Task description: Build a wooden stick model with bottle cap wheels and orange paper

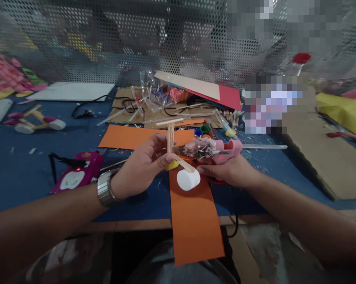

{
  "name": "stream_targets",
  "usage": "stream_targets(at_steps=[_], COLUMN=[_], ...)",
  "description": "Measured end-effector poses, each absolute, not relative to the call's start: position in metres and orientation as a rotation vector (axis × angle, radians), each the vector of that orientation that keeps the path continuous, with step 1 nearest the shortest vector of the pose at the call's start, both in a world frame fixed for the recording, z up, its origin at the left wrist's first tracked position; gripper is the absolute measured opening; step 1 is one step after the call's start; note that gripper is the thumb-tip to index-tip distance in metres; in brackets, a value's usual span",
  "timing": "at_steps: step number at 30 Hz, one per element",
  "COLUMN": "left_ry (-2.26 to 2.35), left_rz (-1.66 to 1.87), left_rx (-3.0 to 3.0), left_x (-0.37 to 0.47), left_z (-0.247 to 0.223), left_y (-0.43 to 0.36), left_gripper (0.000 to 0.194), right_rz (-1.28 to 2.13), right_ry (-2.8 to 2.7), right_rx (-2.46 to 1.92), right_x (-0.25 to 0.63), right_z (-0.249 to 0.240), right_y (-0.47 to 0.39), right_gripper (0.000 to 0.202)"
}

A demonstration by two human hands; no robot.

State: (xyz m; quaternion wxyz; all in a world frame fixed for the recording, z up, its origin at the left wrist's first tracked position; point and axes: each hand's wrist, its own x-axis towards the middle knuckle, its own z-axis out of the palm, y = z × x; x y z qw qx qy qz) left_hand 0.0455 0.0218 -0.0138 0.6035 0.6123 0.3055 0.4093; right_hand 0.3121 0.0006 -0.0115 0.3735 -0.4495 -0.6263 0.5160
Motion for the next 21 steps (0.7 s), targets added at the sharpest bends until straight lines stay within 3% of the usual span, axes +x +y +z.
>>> stream_targets(at_steps=[9,21], left_ry=[0.693,0.739], left_rz=[0.977,0.992], left_rx=[1.280,1.034], left_x=[0.046,0.048], left_z=[-0.012,-0.012], left_y=[0.022,0.022], left_gripper=[0.054,0.062], right_rz=[1.329,1.851], right_ry=[-1.537,-1.180], right_rx=[-1.121,-0.814], right_x=[0.317,0.320], right_z=[-0.016,-0.017], right_y=[0.003,0.006], right_gripper=[0.037,0.029])
